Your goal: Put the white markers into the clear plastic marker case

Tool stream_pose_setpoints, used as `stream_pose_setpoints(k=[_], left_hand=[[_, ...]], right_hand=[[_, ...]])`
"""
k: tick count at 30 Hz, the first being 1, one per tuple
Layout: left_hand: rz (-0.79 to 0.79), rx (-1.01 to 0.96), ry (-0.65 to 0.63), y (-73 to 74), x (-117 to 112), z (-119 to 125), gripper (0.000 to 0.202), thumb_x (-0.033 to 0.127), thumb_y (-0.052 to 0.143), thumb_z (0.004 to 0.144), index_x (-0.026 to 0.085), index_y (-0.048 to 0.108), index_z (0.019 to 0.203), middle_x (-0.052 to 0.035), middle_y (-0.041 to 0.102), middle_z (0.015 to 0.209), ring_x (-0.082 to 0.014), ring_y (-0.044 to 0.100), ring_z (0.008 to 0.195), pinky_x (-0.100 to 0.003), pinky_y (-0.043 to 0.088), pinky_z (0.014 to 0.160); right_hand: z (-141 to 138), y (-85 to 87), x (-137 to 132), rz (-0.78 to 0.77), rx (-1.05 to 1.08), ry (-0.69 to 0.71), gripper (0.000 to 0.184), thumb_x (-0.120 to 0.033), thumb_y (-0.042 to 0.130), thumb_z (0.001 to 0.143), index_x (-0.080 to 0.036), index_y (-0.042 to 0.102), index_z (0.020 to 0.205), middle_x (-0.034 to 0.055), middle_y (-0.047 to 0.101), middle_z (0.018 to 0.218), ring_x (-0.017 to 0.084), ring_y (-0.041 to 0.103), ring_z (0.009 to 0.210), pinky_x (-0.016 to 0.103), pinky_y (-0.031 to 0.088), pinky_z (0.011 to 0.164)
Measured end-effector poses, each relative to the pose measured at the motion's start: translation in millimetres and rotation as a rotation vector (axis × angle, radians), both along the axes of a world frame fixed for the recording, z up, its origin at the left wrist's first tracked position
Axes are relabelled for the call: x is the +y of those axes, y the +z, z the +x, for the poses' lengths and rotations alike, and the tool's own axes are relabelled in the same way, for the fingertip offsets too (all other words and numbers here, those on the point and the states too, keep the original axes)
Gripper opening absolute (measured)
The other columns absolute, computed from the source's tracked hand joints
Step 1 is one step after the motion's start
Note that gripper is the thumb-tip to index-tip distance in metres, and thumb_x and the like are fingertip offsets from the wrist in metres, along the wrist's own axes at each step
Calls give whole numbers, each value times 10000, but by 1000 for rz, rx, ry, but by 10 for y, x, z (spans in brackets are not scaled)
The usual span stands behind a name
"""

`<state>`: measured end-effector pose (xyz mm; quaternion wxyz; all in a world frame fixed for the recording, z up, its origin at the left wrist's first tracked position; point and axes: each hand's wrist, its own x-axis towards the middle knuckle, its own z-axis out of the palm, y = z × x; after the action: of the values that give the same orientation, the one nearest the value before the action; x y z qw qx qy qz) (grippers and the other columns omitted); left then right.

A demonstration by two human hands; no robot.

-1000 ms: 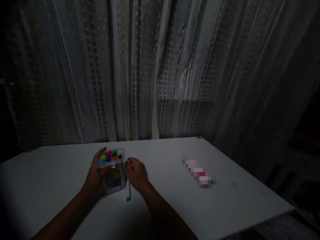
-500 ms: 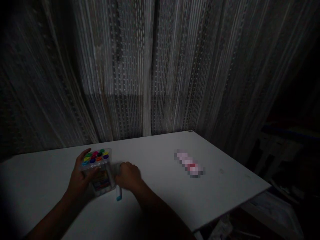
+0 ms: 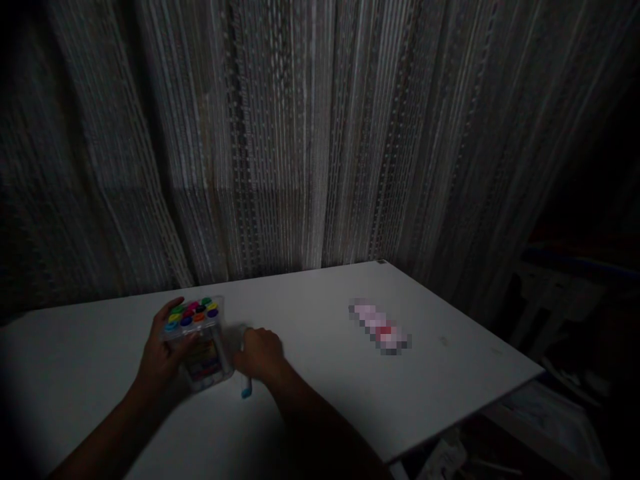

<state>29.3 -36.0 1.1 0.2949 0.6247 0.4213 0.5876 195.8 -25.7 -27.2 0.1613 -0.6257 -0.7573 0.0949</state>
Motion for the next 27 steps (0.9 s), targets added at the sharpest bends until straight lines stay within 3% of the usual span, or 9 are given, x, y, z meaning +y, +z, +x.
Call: stream_pose_setpoints(k=[7,27], left_hand=[[-10,-24,5,-55,99,-57,783,506,695,612,211,379,1265,-114,562,1136,-258,624,933,-385,537,766],[-14,-32,-32,-30,83,-64,786,493,686,631,198,352,1279,-125,585,1123,-267,633,931,-390,533,774]], right_hand=[[7,-43,19,38,-62,-6,288,-301,512,726,-155,625,947,135,676,981,264,644,886,350,498,716],[19,-46,33,53,-78,-27,280,-332,517,756,-149,652,919,136,687,949,272,644,900,356,496,734]])
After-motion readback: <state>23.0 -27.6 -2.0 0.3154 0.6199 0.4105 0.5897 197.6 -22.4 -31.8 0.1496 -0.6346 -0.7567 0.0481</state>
